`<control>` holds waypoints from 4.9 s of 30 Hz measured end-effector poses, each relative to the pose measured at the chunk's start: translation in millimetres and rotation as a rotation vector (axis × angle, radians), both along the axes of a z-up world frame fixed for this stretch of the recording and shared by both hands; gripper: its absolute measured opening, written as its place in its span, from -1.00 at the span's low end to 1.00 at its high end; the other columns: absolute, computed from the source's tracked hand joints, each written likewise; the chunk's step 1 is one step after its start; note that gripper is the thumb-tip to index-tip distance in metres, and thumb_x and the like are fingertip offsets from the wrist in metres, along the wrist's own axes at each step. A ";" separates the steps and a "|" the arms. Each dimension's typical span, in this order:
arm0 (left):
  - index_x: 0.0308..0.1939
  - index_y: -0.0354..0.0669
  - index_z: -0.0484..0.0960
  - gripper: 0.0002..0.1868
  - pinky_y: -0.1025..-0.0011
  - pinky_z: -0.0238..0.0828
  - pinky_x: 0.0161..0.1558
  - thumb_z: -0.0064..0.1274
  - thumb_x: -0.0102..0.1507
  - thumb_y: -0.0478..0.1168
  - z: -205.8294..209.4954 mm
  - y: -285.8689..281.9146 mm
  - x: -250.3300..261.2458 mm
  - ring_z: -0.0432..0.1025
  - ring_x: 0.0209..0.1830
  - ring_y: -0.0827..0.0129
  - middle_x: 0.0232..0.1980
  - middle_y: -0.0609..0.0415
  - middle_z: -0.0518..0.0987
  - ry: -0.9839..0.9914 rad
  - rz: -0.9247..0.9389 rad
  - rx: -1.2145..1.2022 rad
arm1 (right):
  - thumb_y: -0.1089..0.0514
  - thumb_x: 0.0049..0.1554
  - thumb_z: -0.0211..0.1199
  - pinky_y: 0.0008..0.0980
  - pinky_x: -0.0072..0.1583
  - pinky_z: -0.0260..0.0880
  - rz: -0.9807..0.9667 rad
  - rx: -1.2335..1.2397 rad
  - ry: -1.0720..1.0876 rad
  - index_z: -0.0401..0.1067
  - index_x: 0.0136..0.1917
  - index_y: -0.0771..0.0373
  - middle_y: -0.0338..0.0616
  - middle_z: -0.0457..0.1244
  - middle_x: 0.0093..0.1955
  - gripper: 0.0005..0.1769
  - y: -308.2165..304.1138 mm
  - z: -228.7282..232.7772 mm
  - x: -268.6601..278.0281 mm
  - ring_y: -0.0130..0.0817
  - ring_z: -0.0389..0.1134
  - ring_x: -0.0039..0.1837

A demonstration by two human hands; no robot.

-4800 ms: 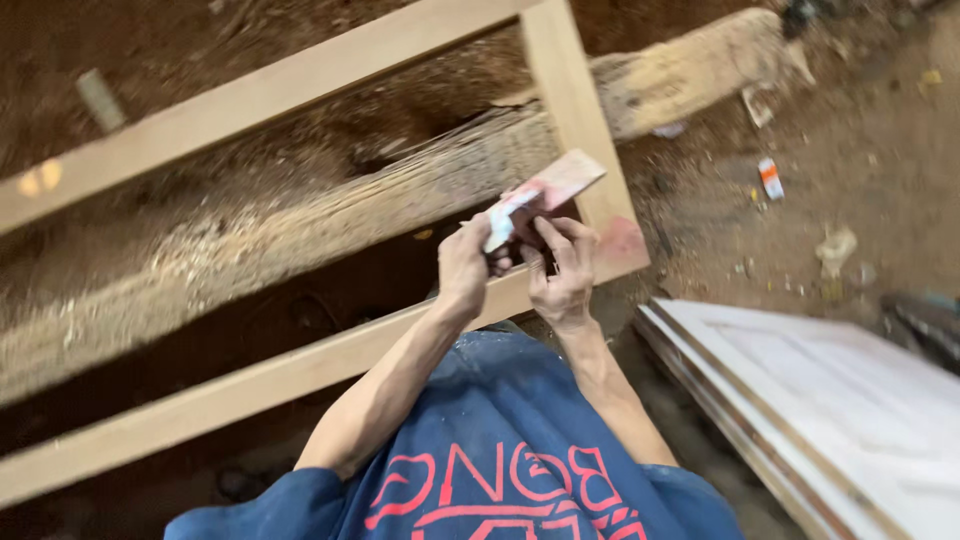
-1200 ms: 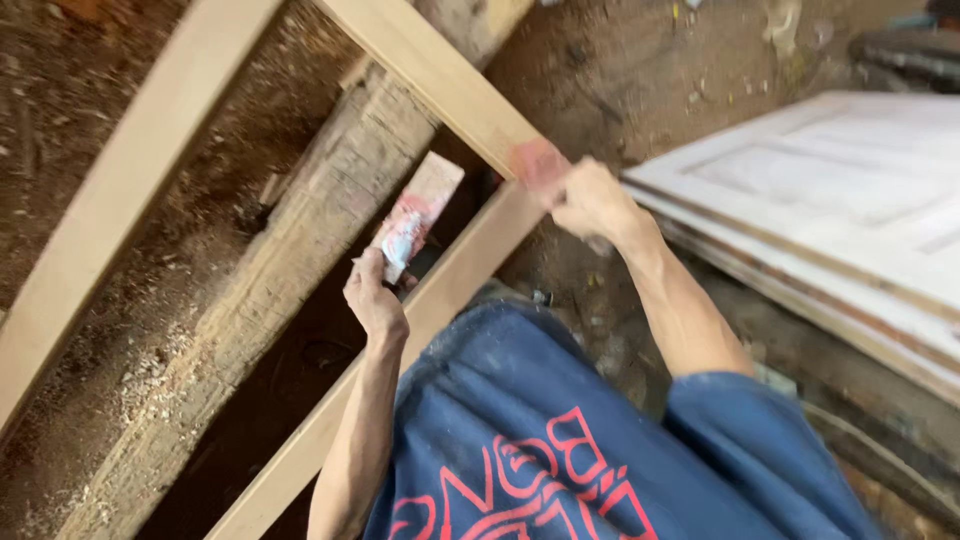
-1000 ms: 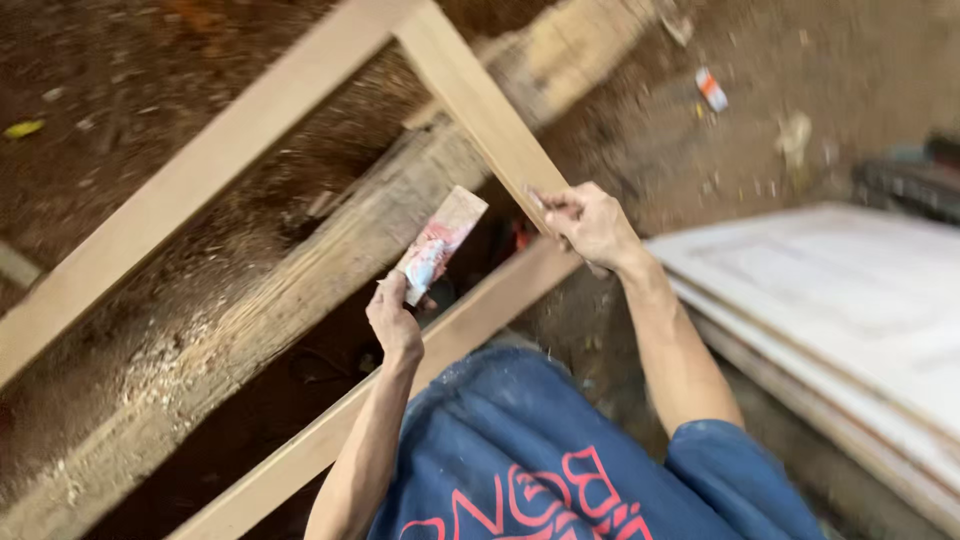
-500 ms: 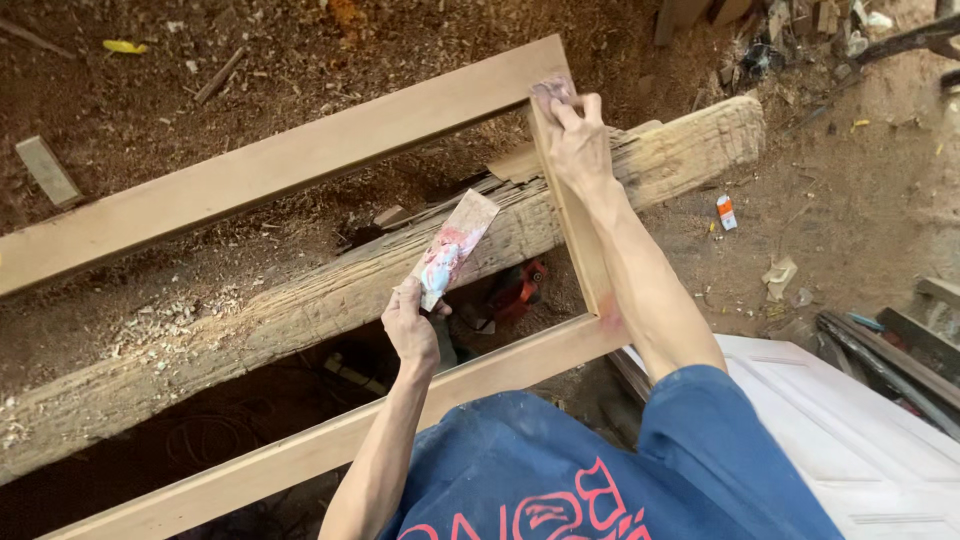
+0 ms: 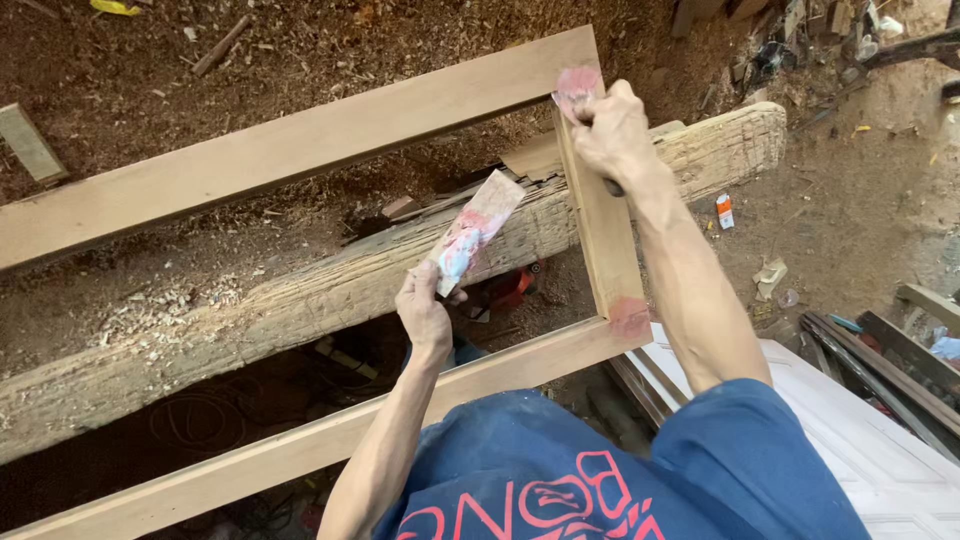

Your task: The person applies a pinkish filler paste to the joints and edges of a wooden frame using a small putty knife. They scrape the filler from a small wooden block onto the knife and spread it into the gaps, working along the frame's length.

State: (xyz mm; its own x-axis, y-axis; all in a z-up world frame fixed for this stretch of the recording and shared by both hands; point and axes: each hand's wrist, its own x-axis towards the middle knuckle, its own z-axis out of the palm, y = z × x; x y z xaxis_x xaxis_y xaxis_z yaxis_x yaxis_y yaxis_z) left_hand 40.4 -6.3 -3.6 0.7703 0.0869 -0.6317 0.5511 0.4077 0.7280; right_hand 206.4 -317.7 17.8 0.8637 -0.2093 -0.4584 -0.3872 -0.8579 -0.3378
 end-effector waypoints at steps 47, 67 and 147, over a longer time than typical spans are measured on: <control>-0.19 -0.35 0.62 -0.61 0.46 0.46 -0.48 -0.07 0.41 -0.04 -29.1 16.8 22.8 0.41 -0.55 0.49 -0.39 0.08 0.57 0.066 -0.015 -0.006 | 0.13 0.13 0.26 0.10 0.15 0.45 0.344 -0.391 0.009 0.53 0.26 -0.06 0.01 0.21 0.22 -0.60 16.6 31.5 41.1 0.10 0.29 0.23; -0.13 -0.34 0.64 -0.65 0.55 0.32 -0.53 -0.14 0.49 -0.12 80.0 -17.3 52.2 0.39 -0.55 0.54 -0.40 0.12 0.57 -0.054 0.114 -0.369 | 0.45 0.25 0.27 -0.19 0.27 0.45 0.107 0.319 -0.938 0.39 0.32 0.43 0.18 0.20 0.27 -0.64 173.2 59.6 -140.6 0.07 0.30 0.28; 0.09 -0.45 0.58 -0.65 0.36 0.50 0.10 0.03 0.46 -0.14 -21.9 -301.0 -114.8 0.55 -0.03 0.35 0.03 -0.04 0.66 -0.122 0.070 0.067 | 0.35 0.14 0.17 -0.45 -0.15 0.50 -0.162 1.142 0.291 0.46 0.32 0.30 -0.10 0.21 0.08 -0.54 -217.8 -19.4 -305.3 -0.46 0.40 -0.23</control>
